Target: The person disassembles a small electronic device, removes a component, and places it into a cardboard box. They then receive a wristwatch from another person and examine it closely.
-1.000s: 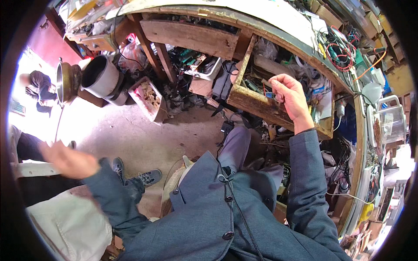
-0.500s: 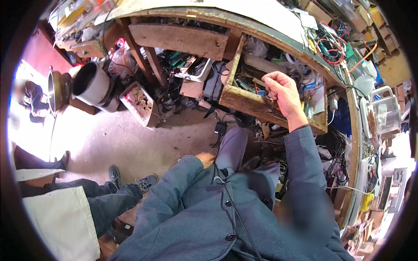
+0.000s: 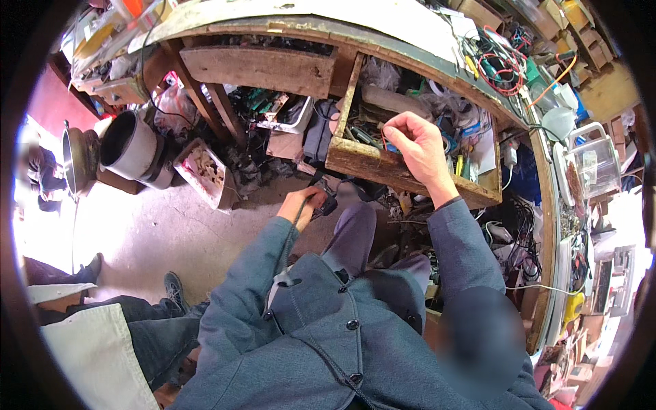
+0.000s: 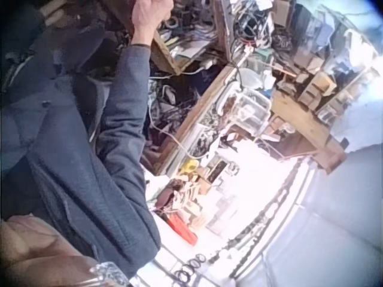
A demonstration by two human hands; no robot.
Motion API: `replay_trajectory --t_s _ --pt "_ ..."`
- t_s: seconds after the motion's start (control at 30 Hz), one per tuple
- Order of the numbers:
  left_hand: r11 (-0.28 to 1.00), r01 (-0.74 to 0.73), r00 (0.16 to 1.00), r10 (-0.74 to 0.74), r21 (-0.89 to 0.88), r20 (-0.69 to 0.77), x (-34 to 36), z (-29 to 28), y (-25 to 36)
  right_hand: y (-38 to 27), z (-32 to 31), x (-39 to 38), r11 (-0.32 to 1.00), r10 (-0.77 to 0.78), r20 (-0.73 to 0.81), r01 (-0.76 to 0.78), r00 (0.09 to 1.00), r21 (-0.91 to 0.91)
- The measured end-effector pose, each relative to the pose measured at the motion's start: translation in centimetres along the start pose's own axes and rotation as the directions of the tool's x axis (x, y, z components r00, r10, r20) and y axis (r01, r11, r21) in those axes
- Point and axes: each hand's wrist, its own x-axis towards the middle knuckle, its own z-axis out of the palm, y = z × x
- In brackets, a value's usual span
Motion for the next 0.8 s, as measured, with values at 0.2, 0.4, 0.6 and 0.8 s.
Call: replay_trajectory --t_s 0.2,0.4,0.6,0.8 --pt "0.981 -0.187 0.979 0.191 -0.059 0.064 -1.3 -5.1 7.9 -1.3 0.1 -0.2 0.985 -0.083 0.073 0.093 0.994 -0.145" --pt "0.945 -0.326 0.945 0.326 -0.017 -0.026 -1.3 -9.2 14.5 -3.4 5.8 -4.4 0.821 -0.512 0.031 0.500 0.858 -0.274" --pt "0.914 -0.405 0.913 0.405 -0.007 0.047 -0.7 -9.9 19.4 4.8 14.4 -8.6 0.721 0.596 0.390 -0.681 0.702 0.123" --pt "0.891 -0.451 0.892 0.449 0.050 0.058 -1.9 -9.6 24.7 14.6 20.5 -10.5 -0.176 0.760 0.549 -0.702 0.349 0.690"
